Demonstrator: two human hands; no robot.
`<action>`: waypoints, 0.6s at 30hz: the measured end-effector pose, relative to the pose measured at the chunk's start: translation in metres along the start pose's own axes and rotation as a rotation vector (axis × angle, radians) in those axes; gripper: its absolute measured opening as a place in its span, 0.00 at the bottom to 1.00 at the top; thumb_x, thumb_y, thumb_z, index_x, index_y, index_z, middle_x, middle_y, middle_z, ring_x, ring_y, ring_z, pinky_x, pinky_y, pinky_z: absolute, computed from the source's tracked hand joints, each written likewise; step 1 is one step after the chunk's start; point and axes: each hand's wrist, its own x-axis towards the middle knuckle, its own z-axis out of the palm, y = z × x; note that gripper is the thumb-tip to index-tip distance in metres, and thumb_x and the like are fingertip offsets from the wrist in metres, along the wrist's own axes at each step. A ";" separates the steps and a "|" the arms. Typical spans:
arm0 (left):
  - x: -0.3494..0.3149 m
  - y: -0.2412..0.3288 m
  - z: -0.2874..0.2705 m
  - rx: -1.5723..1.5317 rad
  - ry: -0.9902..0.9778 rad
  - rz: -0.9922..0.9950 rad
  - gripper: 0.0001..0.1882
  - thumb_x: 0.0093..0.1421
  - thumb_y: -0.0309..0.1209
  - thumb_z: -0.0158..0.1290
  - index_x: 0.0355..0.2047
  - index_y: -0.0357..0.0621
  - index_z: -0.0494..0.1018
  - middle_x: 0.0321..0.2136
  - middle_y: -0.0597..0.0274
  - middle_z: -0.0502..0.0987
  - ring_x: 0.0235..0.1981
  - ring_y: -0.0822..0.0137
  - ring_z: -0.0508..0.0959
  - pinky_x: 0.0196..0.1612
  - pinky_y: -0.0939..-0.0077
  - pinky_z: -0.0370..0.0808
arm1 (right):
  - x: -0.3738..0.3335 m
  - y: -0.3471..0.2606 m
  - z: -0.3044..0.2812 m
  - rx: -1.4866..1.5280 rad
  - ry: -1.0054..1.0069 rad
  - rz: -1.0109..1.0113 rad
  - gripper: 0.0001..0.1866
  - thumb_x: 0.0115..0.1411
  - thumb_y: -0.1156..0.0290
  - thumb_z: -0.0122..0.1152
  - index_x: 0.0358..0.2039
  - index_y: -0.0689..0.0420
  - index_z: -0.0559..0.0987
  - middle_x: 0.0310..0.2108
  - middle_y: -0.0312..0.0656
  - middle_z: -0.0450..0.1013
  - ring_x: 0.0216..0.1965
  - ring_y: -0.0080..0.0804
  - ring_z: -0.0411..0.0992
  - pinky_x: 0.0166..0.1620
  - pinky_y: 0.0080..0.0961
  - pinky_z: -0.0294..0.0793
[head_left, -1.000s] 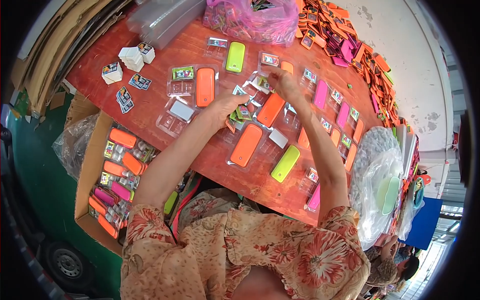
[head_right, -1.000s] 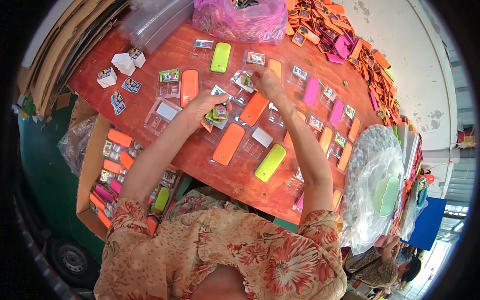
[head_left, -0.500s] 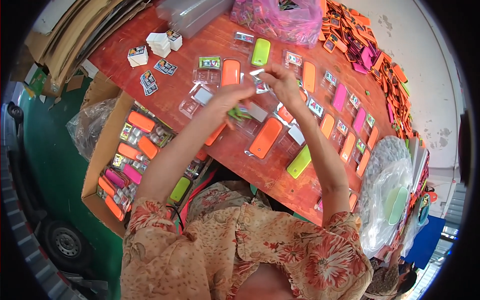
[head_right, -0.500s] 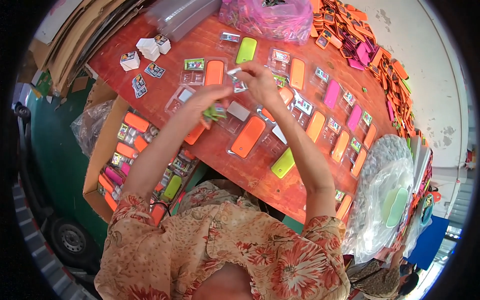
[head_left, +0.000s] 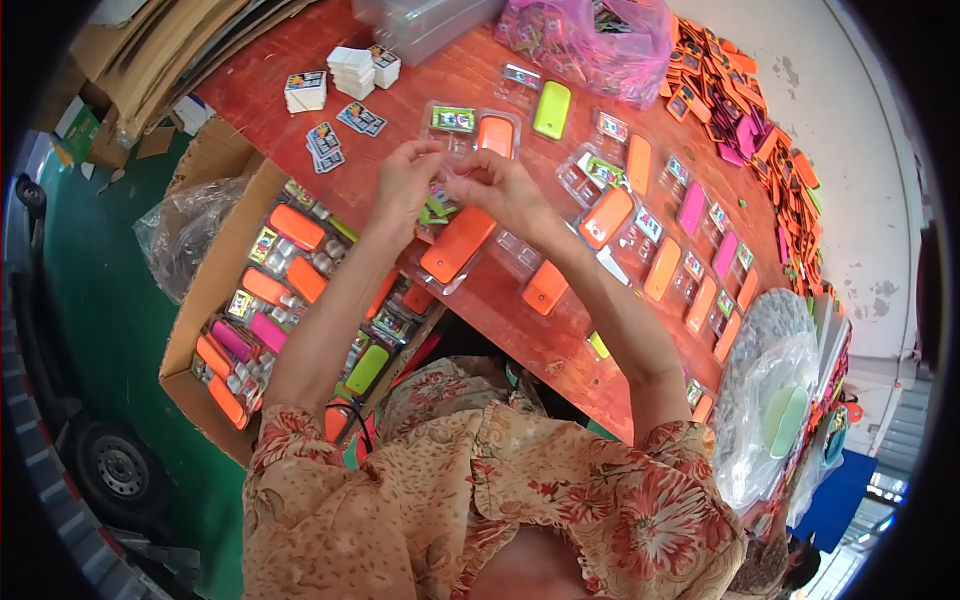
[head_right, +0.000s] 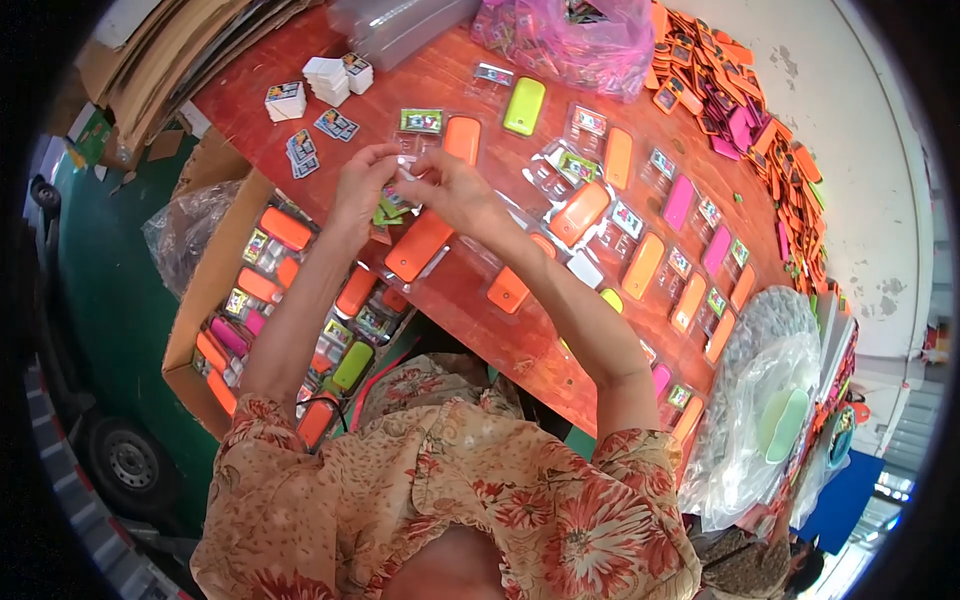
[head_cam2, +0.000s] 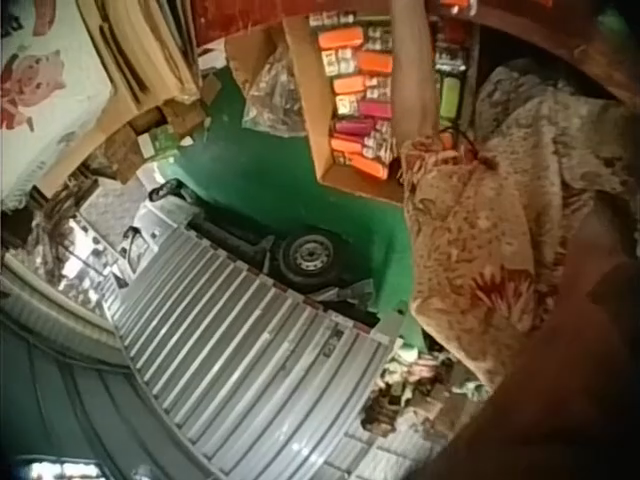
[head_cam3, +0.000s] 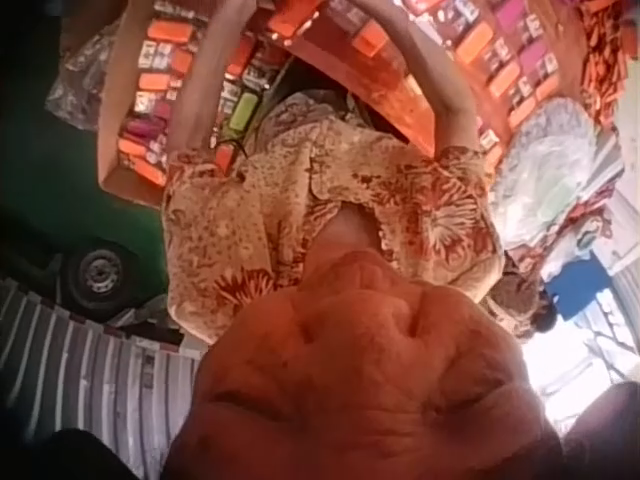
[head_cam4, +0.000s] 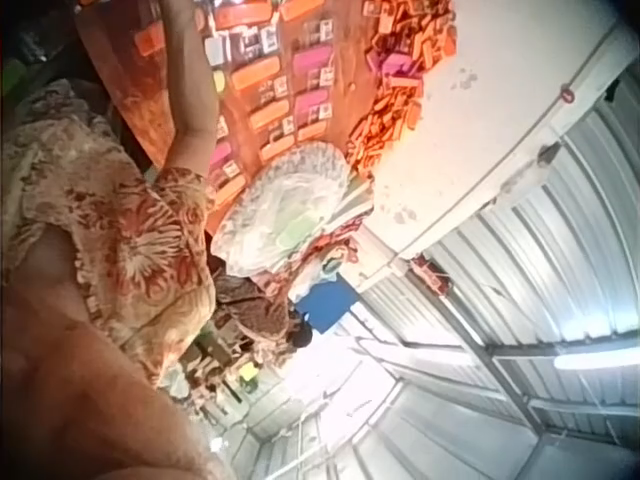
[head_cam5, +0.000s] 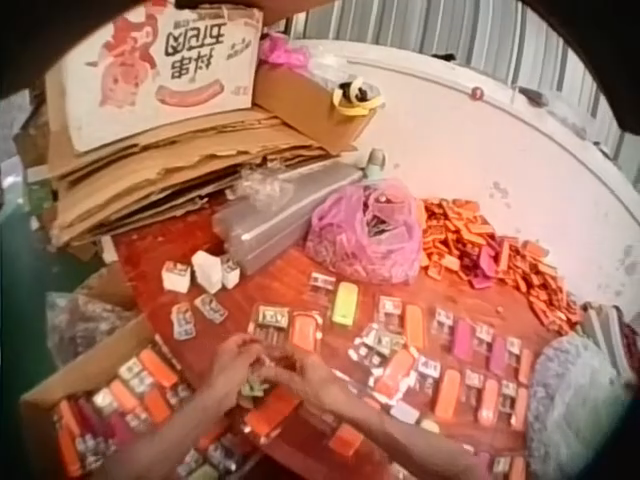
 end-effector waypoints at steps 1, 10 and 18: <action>-0.001 -0.001 0.012 -0.001 -0.007 -0.014 0.10 0.51 0.27 0.47 0.34 0.38 0.68 0.24 0.63 0.71 0.24 0.75 0.70 0.26 0.84 0.67 | -0.003 0.000 -0.004 -0.007 0.012 0.011 0.12 0.49 0.75 0.56 0.35 0.61 0.69 0.25 0.38 0.71 0.27 0.22 0.68 0.29 0.18 0.68; 0.013 -0.011 0.062 0.118 -0.103 0.042 0.14 0.49 0.34 0.49 0.30 0.35 0.69 0.17 0.61 0.70 0.15 0.74 0.69 0.19 0.80 0.66 | -0.054 0.004 -0.067 -0.111 0.233 0.172 0.10 0.45 0.80 0.54 0.32 0.62 0.72 0.21 0.37 0.71 0.24 0.23 0.69 0.28 0.21 0.68; -0.005 -0.023 0.067 -0.145 -0.267 -0.144 0.13 0.55 0.35 0.43 0.34 0.37 0.65 0.16 0.62 0.68 0.13 0.72 0.67 0.18 0.81 0.65 | -0.073 0.013 -0.058 -0.687 0.406 -0.052 0.11 0.46 0.70 0.57 0.30 0.62 0.73 0.22 0.45 0.71 0.24 0.32 0.70 0.28 0.26 0.68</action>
